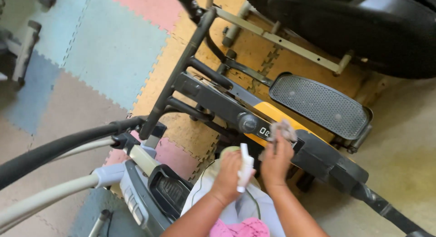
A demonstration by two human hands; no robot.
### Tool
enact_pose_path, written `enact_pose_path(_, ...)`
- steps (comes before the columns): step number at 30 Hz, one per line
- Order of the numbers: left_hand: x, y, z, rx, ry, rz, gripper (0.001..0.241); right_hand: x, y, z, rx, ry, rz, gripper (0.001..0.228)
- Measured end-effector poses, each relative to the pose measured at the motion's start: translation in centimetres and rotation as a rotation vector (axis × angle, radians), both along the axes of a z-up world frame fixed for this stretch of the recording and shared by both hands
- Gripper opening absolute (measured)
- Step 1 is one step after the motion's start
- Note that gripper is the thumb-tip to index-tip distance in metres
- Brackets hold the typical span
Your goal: Cleaning and wiping down various exercise machines using a spray bottle and cloth.
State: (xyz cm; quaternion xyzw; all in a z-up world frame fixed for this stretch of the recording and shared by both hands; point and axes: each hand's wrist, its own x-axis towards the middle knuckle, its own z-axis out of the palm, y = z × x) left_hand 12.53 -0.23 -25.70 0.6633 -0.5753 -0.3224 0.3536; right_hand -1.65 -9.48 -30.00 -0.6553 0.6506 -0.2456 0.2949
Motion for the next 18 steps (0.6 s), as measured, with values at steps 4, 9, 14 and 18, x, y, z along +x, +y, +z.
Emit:
enact_pose_path(4, 2.5, 2.6, -1.3, -0.053, -0.143, 0.137, 0.049, 4.0, -0.2, 1.7, -0.064, 0.007, 0.199, 0.045)
enact_pose_path(9, 3.3, 4.0, -1.6, 0.121, -0.099, 0.264, 0.061, 2.7, -0.6, 1.3, -0.302, 0.034, 0.424, 0.042)
enact_pose_path(14, 2.4, 3.9, -2.2, 0.231, -0.079, 0.199, 0.077, -4.0, 0.2, -2.8, -0.204, 0.097, 0.377, 0.056)
enact_pose_path(18, 1.0, 3.8, -2.4, 0.420, 0.057, 0.122, 0.095, -10.2, 1.3, -8.6, -0.067, 0.162, 0.179, 0.055)
